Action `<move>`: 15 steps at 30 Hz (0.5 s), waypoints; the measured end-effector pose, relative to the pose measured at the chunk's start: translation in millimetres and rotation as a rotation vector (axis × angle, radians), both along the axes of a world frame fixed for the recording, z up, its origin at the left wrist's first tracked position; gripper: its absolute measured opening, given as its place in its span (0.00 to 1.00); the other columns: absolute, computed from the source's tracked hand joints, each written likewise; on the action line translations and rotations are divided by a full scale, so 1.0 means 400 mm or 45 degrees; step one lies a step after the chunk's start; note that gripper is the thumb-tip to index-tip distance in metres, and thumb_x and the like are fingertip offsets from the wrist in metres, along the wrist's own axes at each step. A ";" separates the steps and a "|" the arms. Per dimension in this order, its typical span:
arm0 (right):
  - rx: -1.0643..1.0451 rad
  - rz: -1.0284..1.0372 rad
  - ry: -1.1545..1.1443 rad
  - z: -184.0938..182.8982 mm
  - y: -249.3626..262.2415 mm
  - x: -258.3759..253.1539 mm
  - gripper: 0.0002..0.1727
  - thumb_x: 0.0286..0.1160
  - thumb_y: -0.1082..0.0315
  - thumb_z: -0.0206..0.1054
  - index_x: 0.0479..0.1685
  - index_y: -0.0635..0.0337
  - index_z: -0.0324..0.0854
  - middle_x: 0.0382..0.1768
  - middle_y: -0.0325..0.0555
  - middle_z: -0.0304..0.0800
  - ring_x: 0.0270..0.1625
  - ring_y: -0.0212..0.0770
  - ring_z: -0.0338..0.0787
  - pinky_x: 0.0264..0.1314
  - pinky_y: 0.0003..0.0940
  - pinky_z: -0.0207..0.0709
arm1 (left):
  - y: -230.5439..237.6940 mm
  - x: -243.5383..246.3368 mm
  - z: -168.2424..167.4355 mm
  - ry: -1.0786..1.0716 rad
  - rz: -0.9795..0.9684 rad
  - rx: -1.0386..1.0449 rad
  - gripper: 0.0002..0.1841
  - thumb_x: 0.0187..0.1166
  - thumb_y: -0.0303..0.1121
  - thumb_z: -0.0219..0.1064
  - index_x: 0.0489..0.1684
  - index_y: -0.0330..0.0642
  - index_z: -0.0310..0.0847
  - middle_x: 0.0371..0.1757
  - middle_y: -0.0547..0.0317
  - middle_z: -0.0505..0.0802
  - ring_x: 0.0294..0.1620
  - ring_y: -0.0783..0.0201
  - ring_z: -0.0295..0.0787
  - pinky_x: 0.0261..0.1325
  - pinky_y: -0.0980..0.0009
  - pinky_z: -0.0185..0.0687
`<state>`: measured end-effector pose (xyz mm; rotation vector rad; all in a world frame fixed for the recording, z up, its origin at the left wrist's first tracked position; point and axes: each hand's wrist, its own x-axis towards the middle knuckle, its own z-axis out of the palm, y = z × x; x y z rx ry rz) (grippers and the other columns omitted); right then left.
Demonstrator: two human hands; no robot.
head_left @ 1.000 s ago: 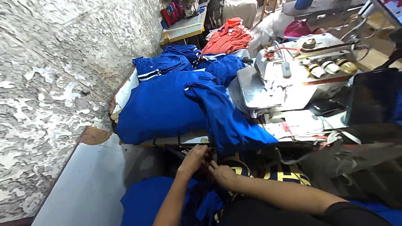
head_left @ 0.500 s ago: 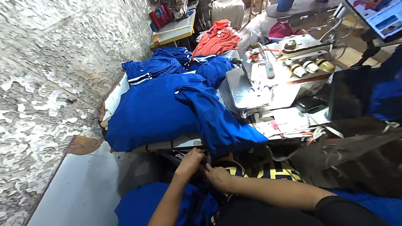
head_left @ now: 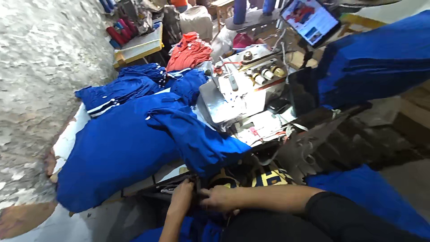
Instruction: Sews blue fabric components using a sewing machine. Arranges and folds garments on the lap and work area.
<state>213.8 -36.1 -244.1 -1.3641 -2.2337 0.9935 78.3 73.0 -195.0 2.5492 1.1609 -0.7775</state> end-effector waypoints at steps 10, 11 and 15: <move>0.135 -1.273 -0.361 -0.036 -0.242 0.373 0.14 0.78 0.74 0.60 0.42 0.78 0.88 0.42 0.70 0.91 0.49 0.67 0.93 0.53 0.62 0.84 | -0.067 0.023 0.123 -1.600 -0.512 0.142 0.07 0.76 0.29 0.68 0.45 0.44 0.92 0.41 0.56 0.89 0.40 0.71 0.87 0.46 0.79 0.86; -0.204 -1.224 -0.397 -0.017 -0.233 0.389 0.15 0.81 0.76 0.58 0.56 0.78 0.85 0.55 0.73 0.88 0.62 0.70 0.88 0.67 0.63 0.77 | -0.097 0.060 0.175 -1.844 -0.602 -0.051 0.05 0.80 0.32 0.69 0.47 0.48 0.88 0.41 0.62 0.85 0.43 0.77 0.83 0.50 0.85 0.82; -0.596 -1.002 -0.565 -0.014 -0.178 0.403 0.14 0.82 0.74 0.62 0.57 0.76 0.84 0.59 0.74 0.87 0.67 0.72 0.85 0.69 0.66 0.74 | -0.262 0.171 0.375 -2.241 -0.851 -1.327 0.11 0.86 0.42 0.63 0.41 0.45 0.84 0.31 0.67 0.84 0.34 0.76 0.79 0.45 0.79 0.76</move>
